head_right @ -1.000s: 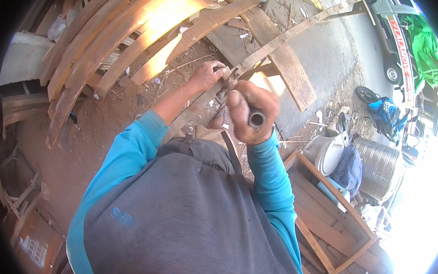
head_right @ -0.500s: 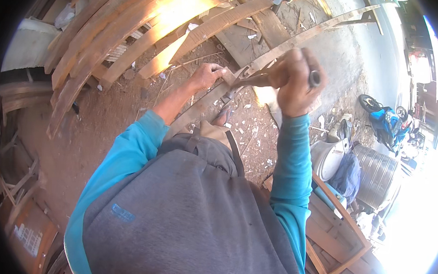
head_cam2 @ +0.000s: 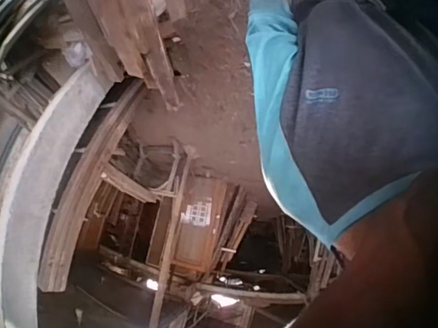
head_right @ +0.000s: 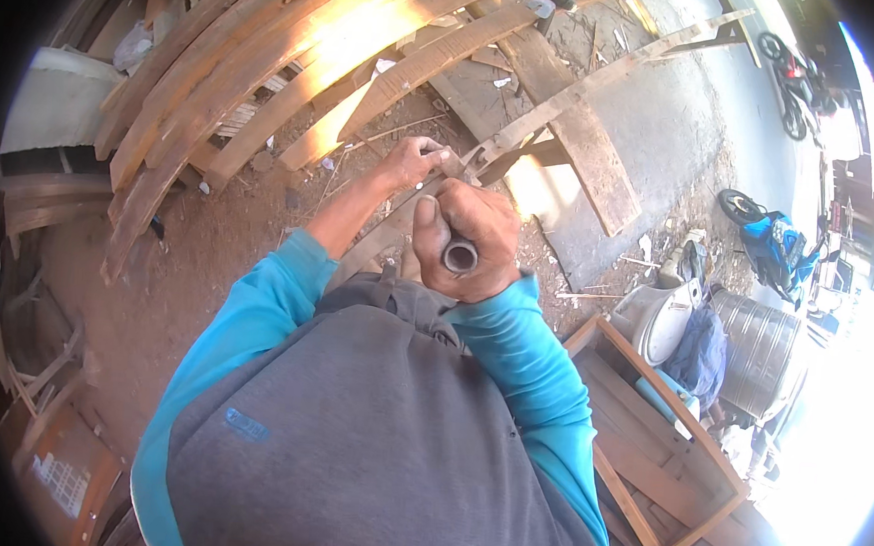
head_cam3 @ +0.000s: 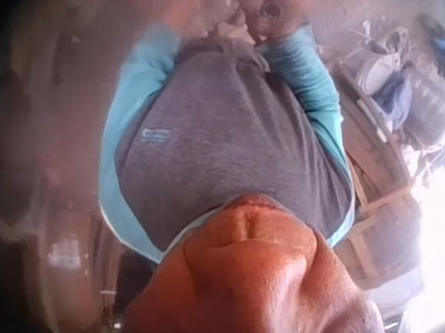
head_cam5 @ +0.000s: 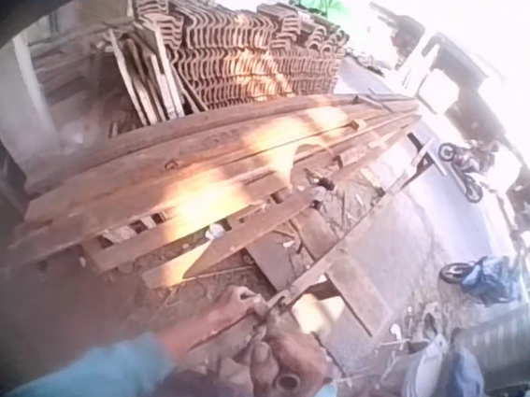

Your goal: The person uses a hammer to loosen small wooden blocks and nails from wooden planks, then uses pliers to pull nails out of a long wooden board.

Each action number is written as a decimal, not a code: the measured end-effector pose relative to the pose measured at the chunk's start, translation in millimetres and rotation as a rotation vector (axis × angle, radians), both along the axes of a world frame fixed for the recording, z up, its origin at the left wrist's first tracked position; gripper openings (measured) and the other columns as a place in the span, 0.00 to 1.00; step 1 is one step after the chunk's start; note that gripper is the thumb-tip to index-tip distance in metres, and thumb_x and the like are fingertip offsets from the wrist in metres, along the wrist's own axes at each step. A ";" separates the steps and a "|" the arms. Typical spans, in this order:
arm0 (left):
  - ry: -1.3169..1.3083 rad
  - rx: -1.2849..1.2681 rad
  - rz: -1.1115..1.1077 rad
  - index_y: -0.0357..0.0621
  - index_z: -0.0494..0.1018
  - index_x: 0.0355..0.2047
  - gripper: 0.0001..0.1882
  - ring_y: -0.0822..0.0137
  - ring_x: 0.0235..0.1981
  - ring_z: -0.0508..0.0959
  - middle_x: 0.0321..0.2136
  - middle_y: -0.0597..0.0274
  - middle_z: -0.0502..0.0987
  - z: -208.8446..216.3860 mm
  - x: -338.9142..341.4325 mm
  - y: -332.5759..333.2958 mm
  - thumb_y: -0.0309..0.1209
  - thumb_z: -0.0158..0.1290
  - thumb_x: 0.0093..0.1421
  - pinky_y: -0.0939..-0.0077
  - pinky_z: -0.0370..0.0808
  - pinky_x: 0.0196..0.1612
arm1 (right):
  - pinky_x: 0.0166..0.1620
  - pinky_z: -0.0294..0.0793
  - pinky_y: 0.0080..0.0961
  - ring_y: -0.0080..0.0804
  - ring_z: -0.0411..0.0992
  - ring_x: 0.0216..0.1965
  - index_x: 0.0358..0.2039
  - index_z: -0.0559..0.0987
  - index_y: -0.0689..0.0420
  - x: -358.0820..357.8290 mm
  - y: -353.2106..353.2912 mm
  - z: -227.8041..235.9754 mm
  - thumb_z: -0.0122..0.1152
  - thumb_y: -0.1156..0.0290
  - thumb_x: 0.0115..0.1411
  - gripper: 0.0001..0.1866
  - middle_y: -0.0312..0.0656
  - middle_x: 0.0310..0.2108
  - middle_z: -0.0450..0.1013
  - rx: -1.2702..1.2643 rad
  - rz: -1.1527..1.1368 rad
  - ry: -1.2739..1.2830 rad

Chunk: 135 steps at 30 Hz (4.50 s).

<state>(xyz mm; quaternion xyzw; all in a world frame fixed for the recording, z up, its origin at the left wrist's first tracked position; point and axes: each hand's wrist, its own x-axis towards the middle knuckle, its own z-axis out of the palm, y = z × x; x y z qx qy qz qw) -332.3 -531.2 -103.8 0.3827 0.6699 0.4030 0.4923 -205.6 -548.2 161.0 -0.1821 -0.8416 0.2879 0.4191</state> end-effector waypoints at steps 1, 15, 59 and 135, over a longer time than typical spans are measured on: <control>0.018 -0.013 -0.012 0.35 0.81 0.44 0.22 0.63 0.42 0.82 0.39 0.51 0.84 3.9 1.9 -5.3 0.44 0.60 0.62 0.68 0.76 0.47 | 0.19 0.61 0.32 0.37 0.63 0.13 0.18 0.66 0.57 2.7 0.8 1.3 0.61 0.80 0.54 0.14 0.41 0.14 0.60 -0.057 0.045 -0.037; -0.358 0.076 0.012 0.33 0.81 0.39 0.27 0.70 0.33 0.78 0.31 0.58 0.82 -6.2 -11.8 0.6 0.50 0.63 0.58 0.70 0.77 0.38 | 0.41 0.79 0.34 0.43 0.78 0.39 0.54 0.73 0.64 38.1 21.7 -61.7 0.71 0.60 0.58 0.29 0.52 0.40 0.79 -0.131 0.145 -0.345; -0.271 0.225 0.033 0.39 0.79 0.44 0.16 0.70 0.38 0.80 0.37 0.61 0.82 -10.8 -2.2 -12.7 0.36 0.60 0.60 0.73 0.78 0.42 | 0.19 0.58 0.34 0.36 0.61 0.13 0.19 0.67 0.58 2.5 -22.5 0.4 0.61 0.76 0.60 0.15 0.45 0.14 0.60 -0.079 0.095 -0.026; -1.019 -0.319 0.159 0.47 0.75 0.45 0.23 0.62 0.36 0.81 0.35 0.60 0.80 -64.6 353.1 467.8 0.53 0.47 0.69 0.63 0.80 0.40 | 0.30 0.66 0.44 0.56 0.66 0.25 0.28 0.71 0.61 498.3 295.8 -2.5 0.59 0.66 0.66 0.14 0.53 0.23 0.68 -0.861 -0.093 -0.456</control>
